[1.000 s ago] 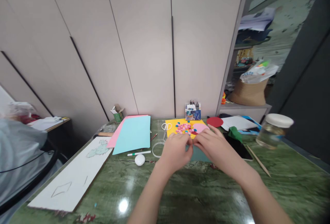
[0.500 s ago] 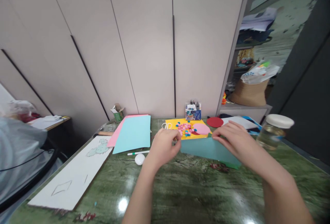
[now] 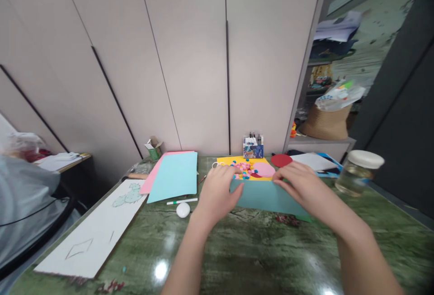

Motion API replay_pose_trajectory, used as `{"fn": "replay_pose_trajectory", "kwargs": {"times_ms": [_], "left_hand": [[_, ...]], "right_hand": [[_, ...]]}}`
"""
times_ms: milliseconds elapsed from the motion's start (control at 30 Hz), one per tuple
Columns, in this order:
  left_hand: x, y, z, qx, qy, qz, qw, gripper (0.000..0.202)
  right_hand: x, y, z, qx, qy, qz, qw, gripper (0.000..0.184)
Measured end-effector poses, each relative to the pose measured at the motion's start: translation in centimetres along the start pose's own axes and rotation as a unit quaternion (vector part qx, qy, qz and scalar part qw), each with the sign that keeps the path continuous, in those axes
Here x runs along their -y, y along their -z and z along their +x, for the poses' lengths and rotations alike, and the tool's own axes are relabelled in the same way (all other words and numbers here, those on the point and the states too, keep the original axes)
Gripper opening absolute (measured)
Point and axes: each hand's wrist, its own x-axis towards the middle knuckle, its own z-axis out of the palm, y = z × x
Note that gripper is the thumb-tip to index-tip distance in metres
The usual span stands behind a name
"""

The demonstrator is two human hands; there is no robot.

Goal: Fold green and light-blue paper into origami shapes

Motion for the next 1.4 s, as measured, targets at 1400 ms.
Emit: {"fn": "replay_pose_trajectory", "kwargs": {"times_ms": [1400], "left_hand": [[1.0,0.1,-0.3,0.042,0.020,0.032,0.998,0.007]], "right_hand": [[3.8,-1.6,1.1,-0.041,0.037,-0.035,0.998,0.013]]}}
